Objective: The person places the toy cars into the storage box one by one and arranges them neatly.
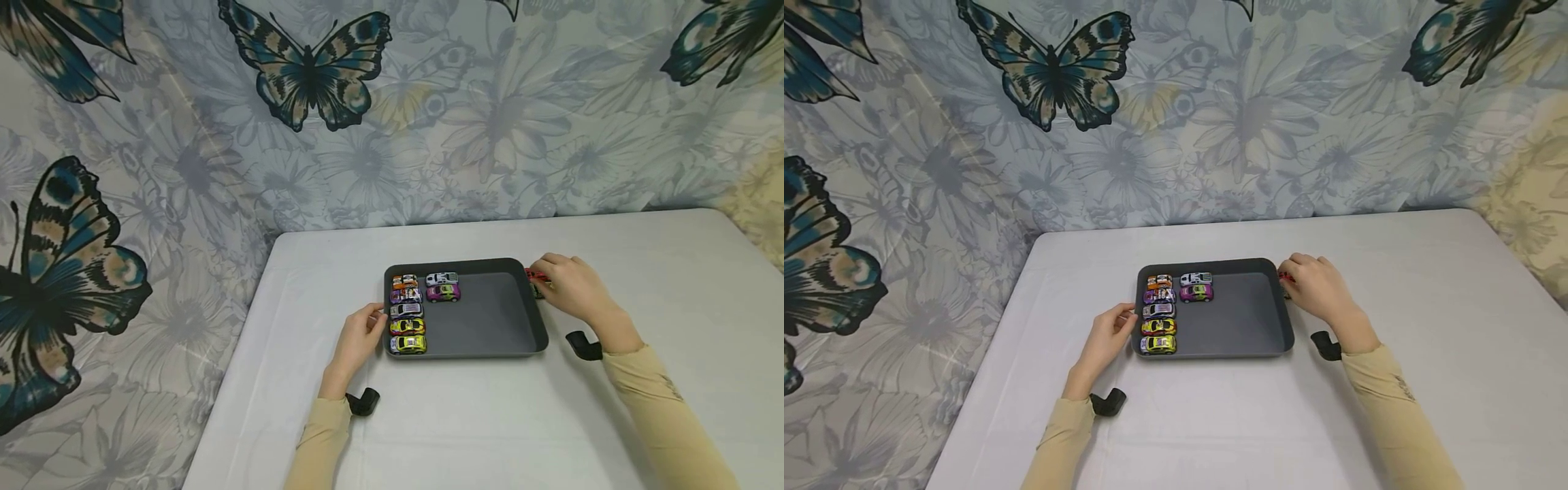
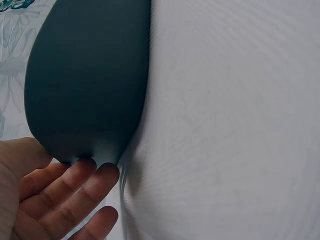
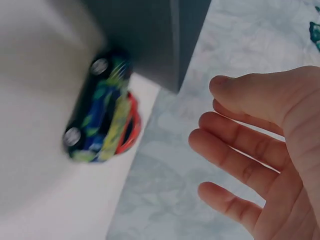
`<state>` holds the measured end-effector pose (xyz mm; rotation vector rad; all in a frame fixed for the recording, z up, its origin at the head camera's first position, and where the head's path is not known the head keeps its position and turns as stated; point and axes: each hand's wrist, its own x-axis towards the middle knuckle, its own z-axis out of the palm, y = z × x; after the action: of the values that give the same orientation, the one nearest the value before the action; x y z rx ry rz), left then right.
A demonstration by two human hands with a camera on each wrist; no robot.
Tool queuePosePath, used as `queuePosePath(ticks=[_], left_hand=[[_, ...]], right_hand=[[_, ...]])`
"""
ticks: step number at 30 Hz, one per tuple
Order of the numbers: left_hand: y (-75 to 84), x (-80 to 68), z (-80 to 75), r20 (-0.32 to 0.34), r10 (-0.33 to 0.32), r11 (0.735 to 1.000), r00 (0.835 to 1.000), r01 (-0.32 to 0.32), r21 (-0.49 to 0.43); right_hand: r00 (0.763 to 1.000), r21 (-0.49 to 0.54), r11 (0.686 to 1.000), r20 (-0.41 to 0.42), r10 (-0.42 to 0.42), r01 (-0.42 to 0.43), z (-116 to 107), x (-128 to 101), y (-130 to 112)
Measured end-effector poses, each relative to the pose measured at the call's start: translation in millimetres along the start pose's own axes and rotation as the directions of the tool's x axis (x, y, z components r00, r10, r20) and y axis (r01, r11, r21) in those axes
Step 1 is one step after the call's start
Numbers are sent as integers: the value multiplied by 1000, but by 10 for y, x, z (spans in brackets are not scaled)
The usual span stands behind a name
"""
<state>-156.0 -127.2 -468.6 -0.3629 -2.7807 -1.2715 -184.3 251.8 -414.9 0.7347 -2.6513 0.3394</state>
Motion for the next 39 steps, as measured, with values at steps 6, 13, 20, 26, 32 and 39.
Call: queuePosePath(ticks=[6, 13, 20, 26, 32, 39], left_hand=[[-1, -6, -2, -3, -3, 1000, 1000, 3, 1], [4, -7, -11, -5, 9, 1000, 1000, -9, -5], [-4, -8, -9, -8, 25, 1000, 1000, -25, -13], [-8, -7, -11, 1, 16, 1000, 1000, -16, -14], [-7, -6, -10, 4, 8, 1000, 1000, -8, -17], [5, -9, -11, 0, 12, 1000, 1000, -12, -17]], right_hand=[[999, 4, 1000, 16, 30, -30, 13, -108, 103], [999, 17, 999, 24, 42, -42, 62, -191, 188], [997, 12, 998, 54, 53, -54, 110, -238, 250], [995, 25, 997, 81, 65, -67, 136, -258, 283], [992, 34, 996, 105, 73, -77, 143, -260, 293], [991, 40, 996, 106, 77, -82, 156, -261, 301]])
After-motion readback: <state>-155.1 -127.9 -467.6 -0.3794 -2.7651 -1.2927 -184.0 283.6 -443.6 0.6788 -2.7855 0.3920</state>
